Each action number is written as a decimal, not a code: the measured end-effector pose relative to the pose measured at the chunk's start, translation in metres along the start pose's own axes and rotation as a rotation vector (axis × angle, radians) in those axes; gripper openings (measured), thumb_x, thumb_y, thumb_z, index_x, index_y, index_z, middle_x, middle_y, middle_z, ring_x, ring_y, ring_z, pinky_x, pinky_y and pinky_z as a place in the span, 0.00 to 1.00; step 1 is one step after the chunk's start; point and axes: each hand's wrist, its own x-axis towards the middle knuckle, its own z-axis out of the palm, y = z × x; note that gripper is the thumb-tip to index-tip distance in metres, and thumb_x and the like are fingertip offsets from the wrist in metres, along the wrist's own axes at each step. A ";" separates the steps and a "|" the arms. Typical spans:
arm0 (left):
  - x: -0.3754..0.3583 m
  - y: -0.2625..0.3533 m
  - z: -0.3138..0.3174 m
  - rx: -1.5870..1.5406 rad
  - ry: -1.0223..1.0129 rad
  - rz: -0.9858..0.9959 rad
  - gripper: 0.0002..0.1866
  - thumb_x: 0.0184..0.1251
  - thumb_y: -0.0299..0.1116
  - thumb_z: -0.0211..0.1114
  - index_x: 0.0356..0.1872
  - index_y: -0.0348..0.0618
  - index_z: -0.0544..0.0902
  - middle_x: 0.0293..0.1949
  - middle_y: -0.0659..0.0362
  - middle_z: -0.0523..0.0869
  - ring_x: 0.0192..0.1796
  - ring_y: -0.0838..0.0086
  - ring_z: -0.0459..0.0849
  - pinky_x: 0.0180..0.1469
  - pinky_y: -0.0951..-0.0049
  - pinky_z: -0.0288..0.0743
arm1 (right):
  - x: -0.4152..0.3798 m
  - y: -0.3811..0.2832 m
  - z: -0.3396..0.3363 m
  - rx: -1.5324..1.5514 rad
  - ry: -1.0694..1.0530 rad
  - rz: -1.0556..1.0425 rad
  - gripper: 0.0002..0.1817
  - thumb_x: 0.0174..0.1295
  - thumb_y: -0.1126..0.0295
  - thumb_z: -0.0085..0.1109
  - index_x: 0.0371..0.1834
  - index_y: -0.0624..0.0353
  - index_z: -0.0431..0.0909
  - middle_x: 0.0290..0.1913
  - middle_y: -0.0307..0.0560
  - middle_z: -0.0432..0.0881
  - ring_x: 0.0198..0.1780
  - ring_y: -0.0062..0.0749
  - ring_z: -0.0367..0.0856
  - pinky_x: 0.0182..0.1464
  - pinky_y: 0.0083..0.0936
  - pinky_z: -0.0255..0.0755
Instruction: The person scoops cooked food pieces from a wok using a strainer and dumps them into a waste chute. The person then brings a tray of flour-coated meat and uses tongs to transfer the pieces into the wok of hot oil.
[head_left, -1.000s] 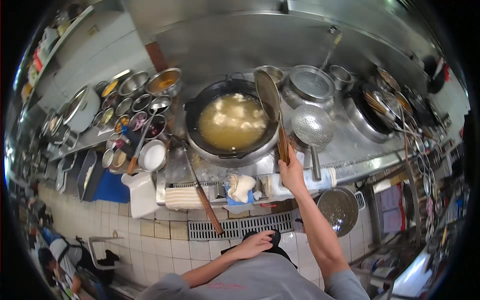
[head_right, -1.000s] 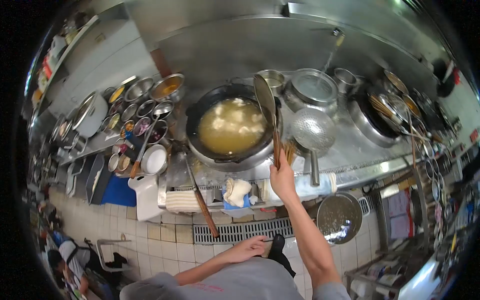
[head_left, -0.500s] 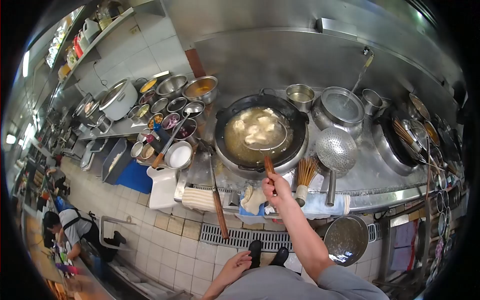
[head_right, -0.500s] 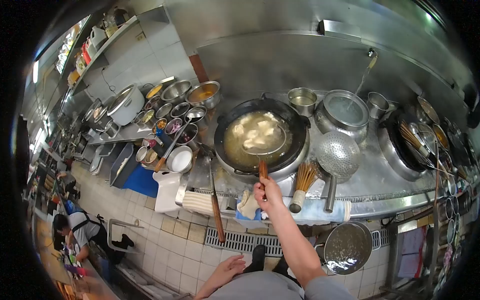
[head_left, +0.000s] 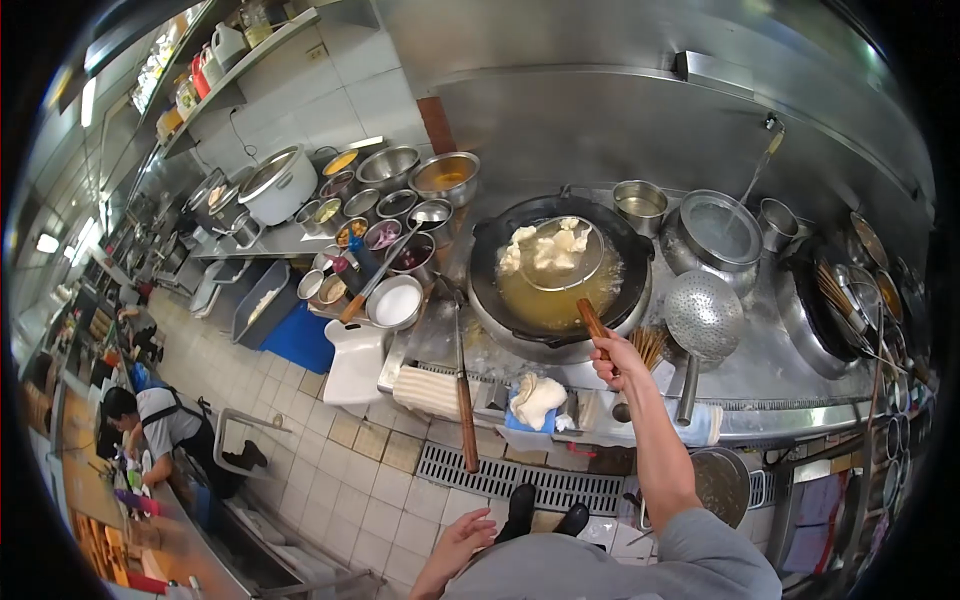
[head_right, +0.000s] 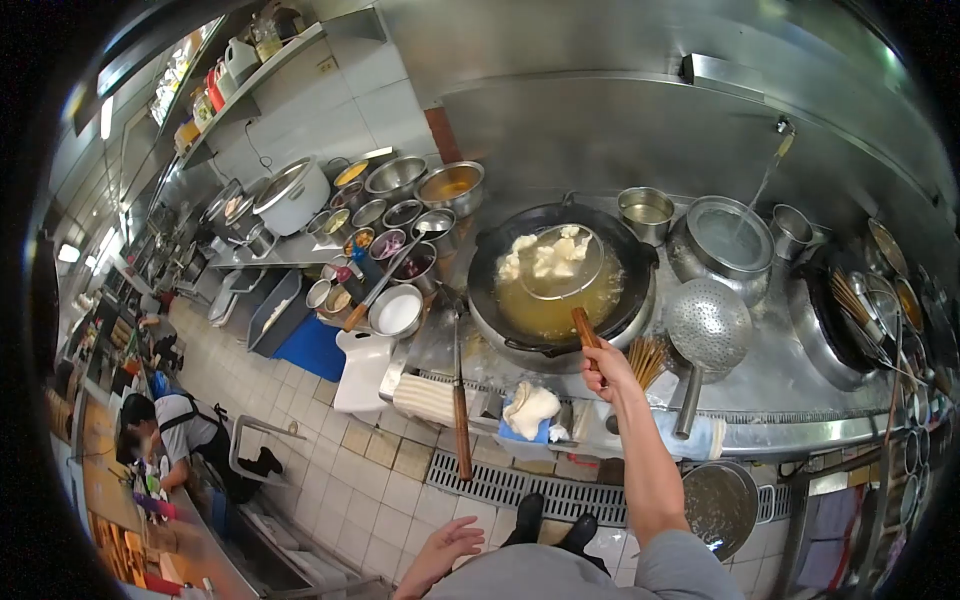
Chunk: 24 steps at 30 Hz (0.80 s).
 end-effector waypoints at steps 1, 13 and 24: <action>-0.002 0.000 0.000 -0.018 0.007 -0.014 0.25 0.67 0.27 0.62 0.65 0.38 0.68 0.54 0.50 0.78 0.53 0.70 0.80 0.53 0.73 0.75 | -0.004 0.001 -0.001 -0.016 -0.015 0.007 0.10 0.68 0.73 0.47 0.48 0.45 0.64 0.21 0.39 0.67 0.12 0.16 0.56 0.10 0.16 0.47; 0.005 -0.010 -0.010 -0.061 0.001 0.028 0.24 0.67 0.26 0.60 0.64 0.38 0.69 0.52 0.49 0.80 0.51 0.68 0.81 0.50 0.71 0.79 | 0.000 0.038 -0.006 0.247 -0.186 0.143 0.10 0.70 0.68 0.48 0.50 0.41 0.62 0.23 0.36 0.68 0.12 0.13 0.57 0.08 0.13 0.48; 0.055 -0.024 -0.060 0.064 0.153 0.132 0.22 0.64 0.25 0.60 0.61 0.41 0.72 0.48 0.53 0.82 0.49 0.70 0.81 0.48 0.69 0.80 | -0.068 0.043 -0.023 0.324 -0.176 -0.010 0.06 0.70 0.67 0.49 0.47 0.44 0.66 0.23 0.36 0.67 0.11 0.11 0.56 0.07 0.11 0.48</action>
